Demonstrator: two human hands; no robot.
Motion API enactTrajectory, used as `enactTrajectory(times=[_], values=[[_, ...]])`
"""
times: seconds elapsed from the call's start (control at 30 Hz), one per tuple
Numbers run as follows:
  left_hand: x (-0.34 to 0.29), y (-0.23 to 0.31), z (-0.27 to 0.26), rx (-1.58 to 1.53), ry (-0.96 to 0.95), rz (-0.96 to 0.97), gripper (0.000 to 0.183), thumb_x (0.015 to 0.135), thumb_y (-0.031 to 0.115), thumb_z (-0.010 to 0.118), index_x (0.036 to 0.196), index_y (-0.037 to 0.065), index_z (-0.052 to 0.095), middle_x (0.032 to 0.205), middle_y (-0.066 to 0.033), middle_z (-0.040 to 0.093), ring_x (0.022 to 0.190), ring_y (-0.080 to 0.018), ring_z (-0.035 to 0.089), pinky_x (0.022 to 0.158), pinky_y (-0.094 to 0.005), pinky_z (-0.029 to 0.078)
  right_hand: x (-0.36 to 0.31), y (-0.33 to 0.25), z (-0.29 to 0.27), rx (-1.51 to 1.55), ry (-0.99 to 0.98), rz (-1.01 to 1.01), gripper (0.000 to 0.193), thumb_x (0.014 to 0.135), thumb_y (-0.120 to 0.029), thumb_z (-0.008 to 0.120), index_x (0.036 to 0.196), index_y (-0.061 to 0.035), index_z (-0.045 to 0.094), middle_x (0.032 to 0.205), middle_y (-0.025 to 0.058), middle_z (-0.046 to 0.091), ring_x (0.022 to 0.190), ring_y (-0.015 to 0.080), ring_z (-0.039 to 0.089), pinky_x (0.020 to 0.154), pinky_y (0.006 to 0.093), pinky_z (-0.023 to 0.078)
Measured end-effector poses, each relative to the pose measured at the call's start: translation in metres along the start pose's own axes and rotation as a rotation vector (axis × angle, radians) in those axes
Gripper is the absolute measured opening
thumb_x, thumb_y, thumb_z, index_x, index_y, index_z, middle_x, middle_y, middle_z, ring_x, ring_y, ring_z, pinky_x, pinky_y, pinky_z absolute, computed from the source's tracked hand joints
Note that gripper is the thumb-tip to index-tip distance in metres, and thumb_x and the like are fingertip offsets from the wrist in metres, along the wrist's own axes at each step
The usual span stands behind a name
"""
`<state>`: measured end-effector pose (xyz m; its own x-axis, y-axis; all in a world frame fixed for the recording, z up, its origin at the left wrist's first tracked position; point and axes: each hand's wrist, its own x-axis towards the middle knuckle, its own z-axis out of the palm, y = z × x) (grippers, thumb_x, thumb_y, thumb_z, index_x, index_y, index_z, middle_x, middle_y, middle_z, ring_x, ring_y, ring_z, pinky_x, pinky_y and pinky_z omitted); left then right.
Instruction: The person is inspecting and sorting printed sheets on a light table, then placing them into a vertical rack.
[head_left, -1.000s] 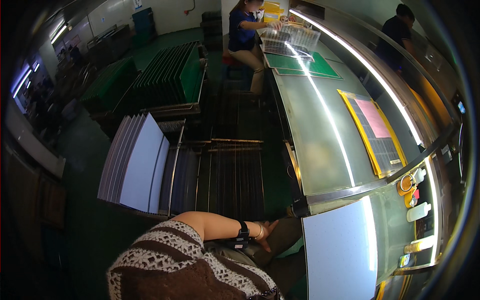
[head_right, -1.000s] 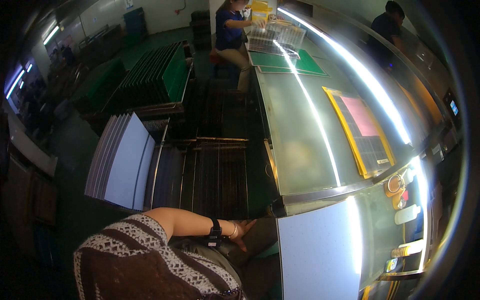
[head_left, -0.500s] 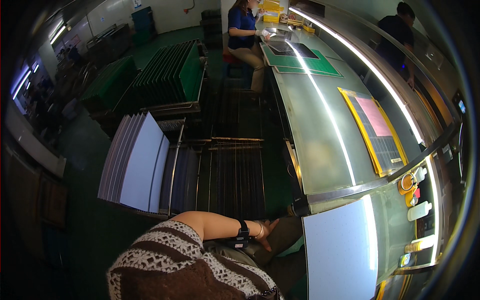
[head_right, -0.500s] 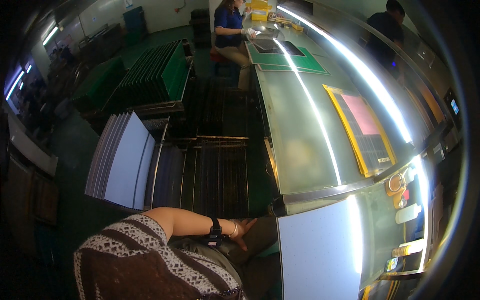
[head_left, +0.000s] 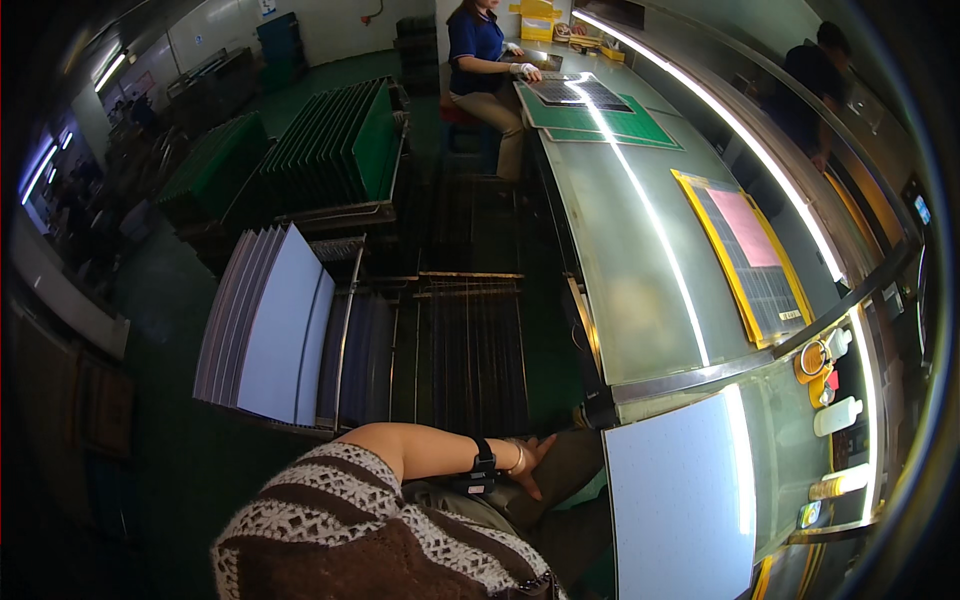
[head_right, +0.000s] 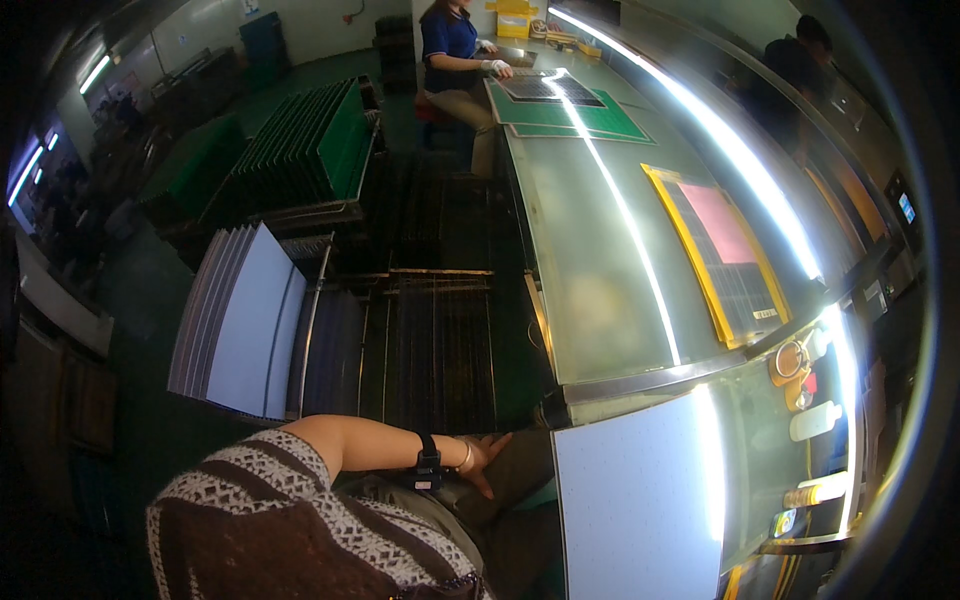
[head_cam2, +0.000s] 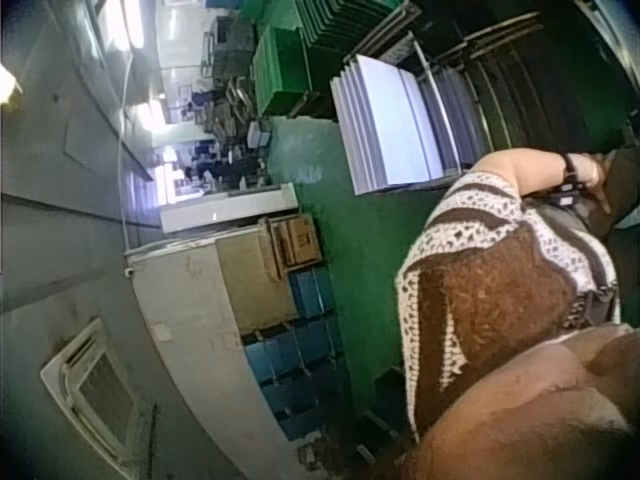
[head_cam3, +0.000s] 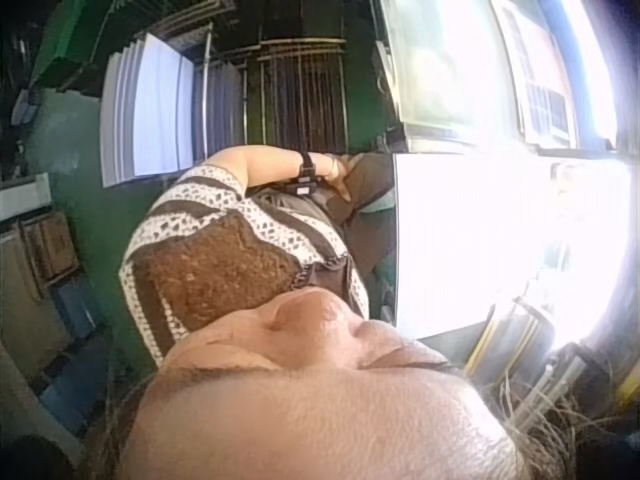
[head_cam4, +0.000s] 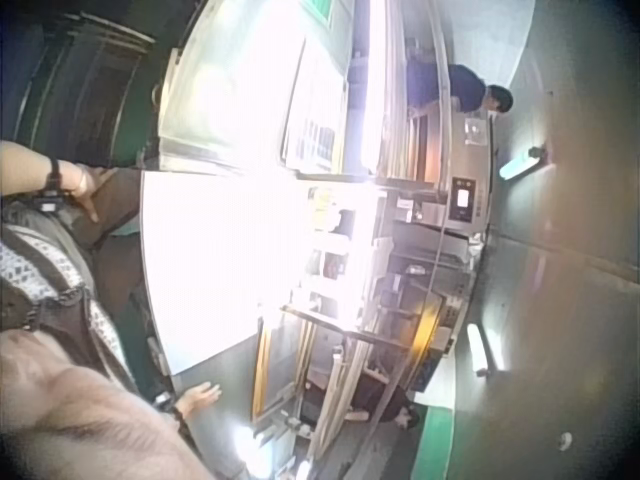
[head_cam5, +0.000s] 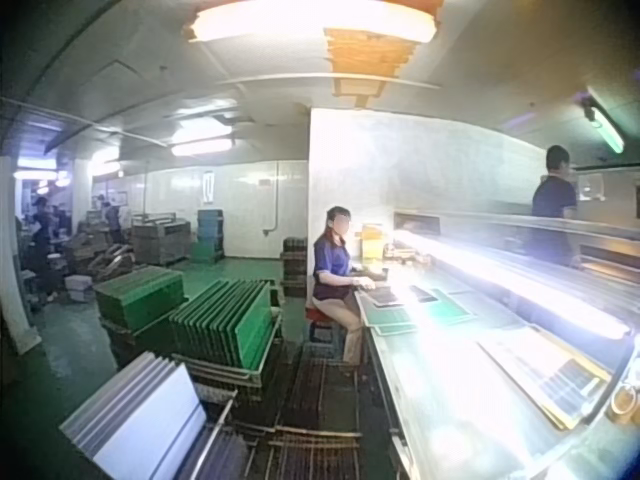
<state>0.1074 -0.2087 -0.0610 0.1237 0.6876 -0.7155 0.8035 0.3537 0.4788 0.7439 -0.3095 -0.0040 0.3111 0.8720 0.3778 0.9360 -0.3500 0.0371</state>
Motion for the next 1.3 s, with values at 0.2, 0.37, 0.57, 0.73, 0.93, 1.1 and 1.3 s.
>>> enactTrajectory(times=[0.2, 0.37, 0.57, 0.73, 0.93, 1.1, 1.3], values=[[0.003, -0.001, 0.002, -0.003, 0.012, 0.003, 0.139, 0.055, 0.065, 0.075, 0.143, 0.007, -0.016, 0.143, -0.027, 0.023, 0.128, -0.0401, 0.036, 0.103, -0.042, 0.035, 0.0, 0.007, 0.005, 0.028, -0.007, 0.011, 0.045, 0.093, -0.031, 0.047, 0.121, 0.0036, 0.052, 0.127, 0.0293, 0.046, 0.118, 0.0417, 0.044, 0.1, 0.049, 0.033], [0.003, -0.002, 0.002, -0.013, 0.015, 0.005, 0.139, 0.054, 0.065, 0.075, 0.143, 0.008, -0.016, 0.143, -0.0263, 0.023, 0.128, -0.0402, 0.036, 0.103, -0.0419, 0.036, 0.002, -0.006, -0.004, 0.023, -0.083, 0.089, 0.047, 0.093, -0.033, 0.045, 0.123, 0.0031, 0.051, 0.129, 0.0289, 0.045, 0.119, 0.0419, 0.043, 0.102, 0.0492, 0.032], [0.002, -0.001, 0.001, 0.001, 0.009, -0.015, 0.141, 0.053, 0.065, 0.076, 0.143, 0.009, -0.016, 0.143, -0.0265, 0.023, 0.128, -0.04, 0.036, 0.102, -0.0422, 0.036, 0.001, 0.001, 0.0, 0.037, -0.078, 0.08, 0.048, 0.093, -0.034, 0.044, 0.124, 0.0024, 0.051, 0.13, 0.0286, 0.044, 0.121, 0.0418, 0.042, 0.102, 0.0491, 0.031], [0.002, -0.001, 0.001, -0.003, 0.006, -0.004, 0.14, 0.053, 0.064, 0.076, 0.143, 0.009, -0.016, 0.143, -0.0266, 0.023, 0.128, -0.0404, 0.036, 0.102, -0.0425, 0.036, -0.001, 0.006, 0.004, -0.002, -0.07, 0.079, 0.047, 0.093, -0.034, 0.044, 0.124, 0.0017, 0.051, 0.129, 0.0281, 0.045, 0.121, 0.0416, 0.042, 0.102, 0.0491, 0.032], [-0.001, 0.001, -0.001, 0.001, 0.005, -0.011, 0.14, 0.054, 0.063, 0.076, 0.143, 0.008, -0.017, 0.143, -0.0272, 0.022, 0.128, -0.0401, 0.035, 0.103, -0.0421, 0.036, 0.001, -0.001, 0.002, -0.007, -0.08, 0.09, 0.046, 0.093, -0.034, 0.046, 0.123, 0.0014, 0.051, 0.129, 0.0277, 0.046, 0.12, 0.0416, 0.043, 0.101, 0.0496, 0.032], [0.001, 0.001, 0.0, 0.005, 0.002, -0.006, 0.139, 0.055, 0.063, 0.076, 0.143, 0.007, -0.017, 0.144, -0.0275, 0.022, 0.129, -0.0395, 0.035, 0.103, -0.0416, 0.035, -0.002, 0.015, 0.013, -0.008, -0.023, 0.036, 0.046, 0.093, -0.033, 0.047, 0.122, 0.0017, 0.052, 0.128, 0.0278, 0.047, 0.119, 0.0416, 0.043, 0.101, 0.05, 0.032], [0.006, -0.002, 0.003, -0.011, 0.012, 0.005, 0.139, 0.055, 0.062, 0.077, 0.143, 0.007, -0.016, 0.144, -0.0277, 0.021, 0.13, -0.0392, 0.033, 0.105, -0.0416, 0.033, -0.001, 0.016, 0.016, -0.011, 0.011, 0.009, 0.045, 0.092, -0.032, 0.048, 0.121, 0.002, 0.053, 0.126, 0.0282, 0.048, 0.117, 0.0416, 0.045, 0.1, 0.0501, 0.033]])
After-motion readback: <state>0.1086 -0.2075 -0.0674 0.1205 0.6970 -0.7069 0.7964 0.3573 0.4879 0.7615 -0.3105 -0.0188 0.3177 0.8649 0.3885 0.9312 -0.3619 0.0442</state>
